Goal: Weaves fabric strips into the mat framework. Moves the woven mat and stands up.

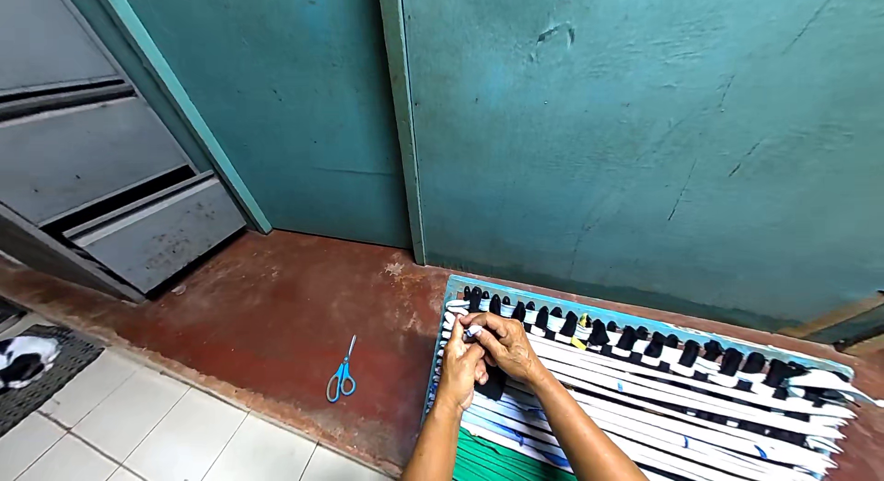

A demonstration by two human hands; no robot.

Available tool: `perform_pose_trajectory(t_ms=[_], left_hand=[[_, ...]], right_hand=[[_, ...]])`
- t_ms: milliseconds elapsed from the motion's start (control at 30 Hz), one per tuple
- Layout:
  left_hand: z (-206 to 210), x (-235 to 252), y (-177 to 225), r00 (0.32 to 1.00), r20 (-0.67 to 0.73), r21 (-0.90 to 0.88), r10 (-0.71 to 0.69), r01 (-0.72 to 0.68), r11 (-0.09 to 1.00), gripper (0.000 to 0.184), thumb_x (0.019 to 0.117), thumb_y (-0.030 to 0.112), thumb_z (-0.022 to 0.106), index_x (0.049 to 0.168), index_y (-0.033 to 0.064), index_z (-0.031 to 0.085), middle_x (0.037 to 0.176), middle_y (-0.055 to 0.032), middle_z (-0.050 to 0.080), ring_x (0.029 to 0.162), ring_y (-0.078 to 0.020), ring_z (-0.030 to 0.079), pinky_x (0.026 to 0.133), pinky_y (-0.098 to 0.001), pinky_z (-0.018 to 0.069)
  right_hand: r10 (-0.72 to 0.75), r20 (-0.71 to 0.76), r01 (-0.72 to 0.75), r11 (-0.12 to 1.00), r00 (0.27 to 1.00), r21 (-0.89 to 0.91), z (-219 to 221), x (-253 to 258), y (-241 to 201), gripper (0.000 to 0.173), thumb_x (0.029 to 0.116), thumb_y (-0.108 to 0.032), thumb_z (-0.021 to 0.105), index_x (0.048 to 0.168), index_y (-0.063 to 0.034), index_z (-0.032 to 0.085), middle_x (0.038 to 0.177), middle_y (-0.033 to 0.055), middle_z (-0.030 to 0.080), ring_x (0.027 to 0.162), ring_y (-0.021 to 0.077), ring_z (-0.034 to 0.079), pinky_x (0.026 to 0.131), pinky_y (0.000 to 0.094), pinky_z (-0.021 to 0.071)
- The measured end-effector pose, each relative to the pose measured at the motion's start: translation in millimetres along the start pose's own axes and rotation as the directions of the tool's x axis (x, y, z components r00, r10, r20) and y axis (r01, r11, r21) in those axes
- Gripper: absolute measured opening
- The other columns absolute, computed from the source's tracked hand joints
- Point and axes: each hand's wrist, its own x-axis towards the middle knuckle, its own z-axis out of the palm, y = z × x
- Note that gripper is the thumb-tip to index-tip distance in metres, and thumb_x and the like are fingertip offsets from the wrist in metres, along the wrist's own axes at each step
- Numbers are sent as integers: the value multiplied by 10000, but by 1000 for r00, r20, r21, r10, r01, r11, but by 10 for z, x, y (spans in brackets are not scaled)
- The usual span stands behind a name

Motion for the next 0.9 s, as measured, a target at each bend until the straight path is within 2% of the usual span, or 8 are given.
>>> perform_pose_trajectory(t_ms=[67, 200, 300, 533, 633, 700, 900], left_hand=[[0, -2, 4, 1000, 10, -25, -9, 10, 1000, 700, 946, -33, 453, 1570, 44, 145, 686, -4, 554, 438, -30, 439, 404, -172, 386], [-29, 19, -4, 1000, -9, 55, -9, 9, 998, 777, 951, -35, 471, 1609, 20, 61, 704, -19, 574, 433, -31, 430, 402, -179, 380], [-47, 58, -5, 1000, -16, 111, -6, 8, 994, 752, 935, -31, 480, 1590, -12, 111, 725, -23, 568, 431, -30, 428, 402, -177, 387], [-66, 73, 23, 1000, -17, 170, 5, -2, 985, 657, 940, -30, 489, 1544, -23, 233, 783, -38, 585, 436, -30, 424, 406, -176, 389], [-65, 62, 14, 999, -14, 197, 34, -31, 980, 655, 931, -27, 490, 1535, -38, 238, 772, -30, 590, 437, -24, 426, 409, -177, 389], [-65, 49, 3, 999, -18, 204, 47, -43, 978, 677, 938, -33, 494, 1555, -46, 216, 821, -49, 608, 448, -27, 431, 414, -179, 391], [-85, 28, -25, 997, -28, 209, 65, -58, 976, 679, 938, -40, 487, 1555, -66, 207, 686, -18, 586, 439, -26, 450, 419, -177, 396]], right_hand=[[-4, -6, 4, 998, 1000, 58, -17, -3, -2, 256, 999, -102, 523, 1017, 27, 743, 1129, 101, 760, 1031, 62, 711, 940, 232, 556], [-12, -26, 15, 996, 1000, 91, -24, -24, 23, 237, 981, -92, 531, 977, 36, 732, 1066, 94, 764, 950, 37, 710, 873, 198, 563], [-3, -21, 5, 996, 1000, 93, -24, -31, 37, 237, 990, -104, 537, 979, 31, 732, 1042, 85, 761, 889, 25, 704, 819, 186, 568], [-4, -23, 5, 998, 1000, 56, 2, -31, 36, 244, 991, -114, 539, 984, 26, 739, 1044, 93, 763, 907, 47, 711, 838, 212, 572], [-25, -25, 26, 999, 999, 41, 2, -34, 34, 244, 988, -115, 542, 981, 29, 739, 1044, 97, 765, 941, 61, 717, 870, 220, 571], [-31, -29, 33, 999, 999, 42, 1, -36, 34, 244, 987, -109, 542, 981, 31, 741, 1041, 99, 767, 957, 68, 719, 884, 224, 569], [-33, -34, 34, 998, 999, 43, 4, -40, 20, 233, 980, -93, 543, 986, 29, 742, 1039, 97, 768, 969, 63, 718, 898, 221, 564]])
